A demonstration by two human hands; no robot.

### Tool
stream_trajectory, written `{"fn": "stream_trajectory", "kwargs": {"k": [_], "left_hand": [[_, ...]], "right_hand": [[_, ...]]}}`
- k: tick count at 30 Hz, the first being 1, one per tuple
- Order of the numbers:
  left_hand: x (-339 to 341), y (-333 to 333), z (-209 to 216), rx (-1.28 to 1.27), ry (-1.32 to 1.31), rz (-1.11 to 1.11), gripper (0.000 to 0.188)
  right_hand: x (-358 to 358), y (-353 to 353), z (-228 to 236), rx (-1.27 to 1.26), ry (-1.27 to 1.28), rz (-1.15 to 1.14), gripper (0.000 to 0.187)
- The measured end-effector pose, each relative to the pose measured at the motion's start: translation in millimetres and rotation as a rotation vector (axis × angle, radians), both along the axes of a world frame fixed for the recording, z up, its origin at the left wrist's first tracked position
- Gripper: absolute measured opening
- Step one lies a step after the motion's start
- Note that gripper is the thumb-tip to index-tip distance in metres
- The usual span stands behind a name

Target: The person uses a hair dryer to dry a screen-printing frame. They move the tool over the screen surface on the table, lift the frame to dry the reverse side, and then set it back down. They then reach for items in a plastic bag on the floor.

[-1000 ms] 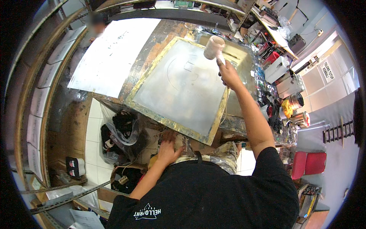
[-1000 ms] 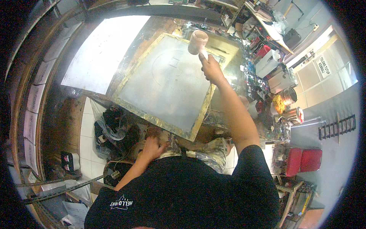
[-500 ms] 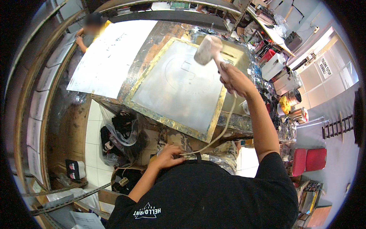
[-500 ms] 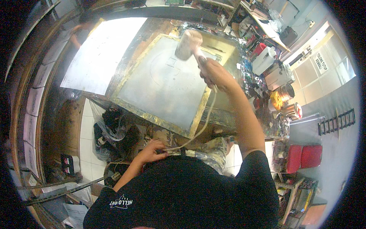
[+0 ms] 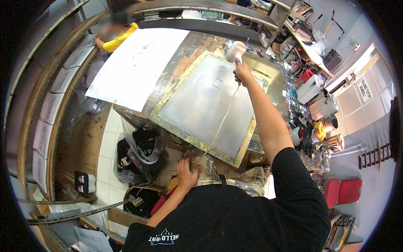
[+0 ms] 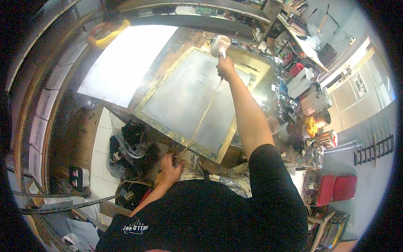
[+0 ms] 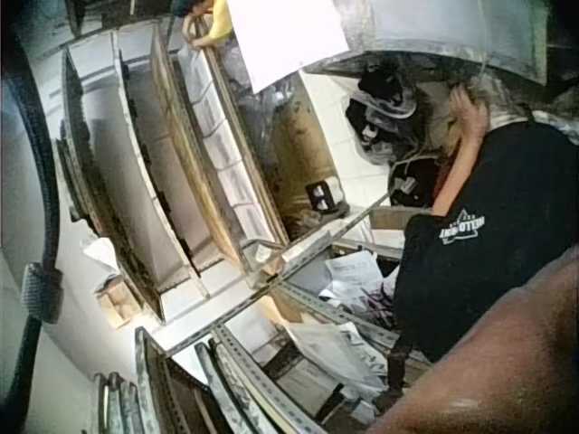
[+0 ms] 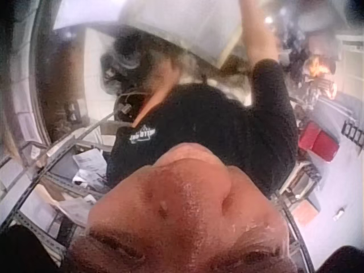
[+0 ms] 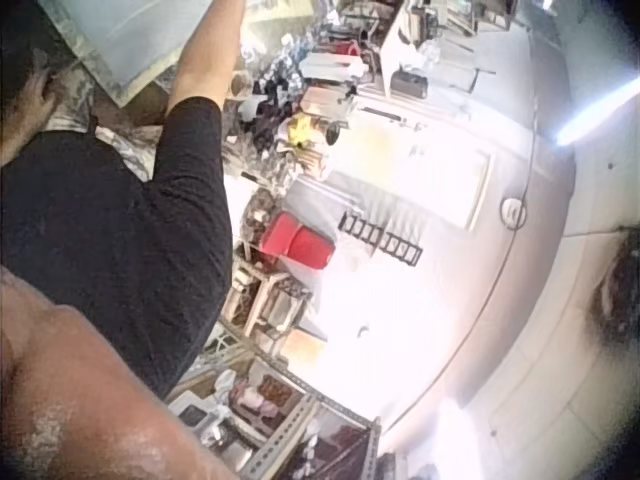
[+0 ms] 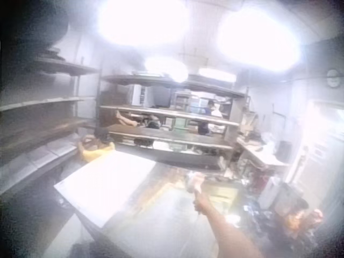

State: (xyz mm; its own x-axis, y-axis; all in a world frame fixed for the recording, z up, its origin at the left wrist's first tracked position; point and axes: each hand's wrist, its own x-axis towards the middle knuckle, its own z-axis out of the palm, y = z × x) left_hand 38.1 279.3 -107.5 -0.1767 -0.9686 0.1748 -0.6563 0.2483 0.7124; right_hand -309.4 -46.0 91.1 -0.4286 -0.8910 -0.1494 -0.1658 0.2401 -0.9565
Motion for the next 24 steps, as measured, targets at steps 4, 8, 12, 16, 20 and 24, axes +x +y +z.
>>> {"fn": "stream_trajectory", "kwargs": {"k": [4, 8, 12, 16, 20, 24], "left_hand": [[2, -1, -20, 0.051, -0.056, 0.047, 0.068], [3, -5, -18, 0.176, -0.042, 0.003, 0.071], [-1, -9, -10, 0.221, -0.005, 0.005, 0.071], [1, -7, -28, 0.168, -0.009, 0.035, 0.067], [1, -13, -6, 0.187, 0.014, -0.002, 0.063], [1, -11, -12, 0.171, 0.003, 0.023, 0.061]], "right_hand": [[18, -17, -7, 0.021, 0.017, 0.039, 0.047], [35, -27, -13, 0.012, 0.041, 0.056, 0.047], [44, -34, -16, -0.012, 0.049, 0.087, 0.047], [50, -38, -13, -0.018, 0.071, 0.135, 0.047], [44, -39, -17, -0.008, 0.103, 0.130, 0.048], [46, -32, -13, -0.001, 0.127, 0.125, 0.047]]}}
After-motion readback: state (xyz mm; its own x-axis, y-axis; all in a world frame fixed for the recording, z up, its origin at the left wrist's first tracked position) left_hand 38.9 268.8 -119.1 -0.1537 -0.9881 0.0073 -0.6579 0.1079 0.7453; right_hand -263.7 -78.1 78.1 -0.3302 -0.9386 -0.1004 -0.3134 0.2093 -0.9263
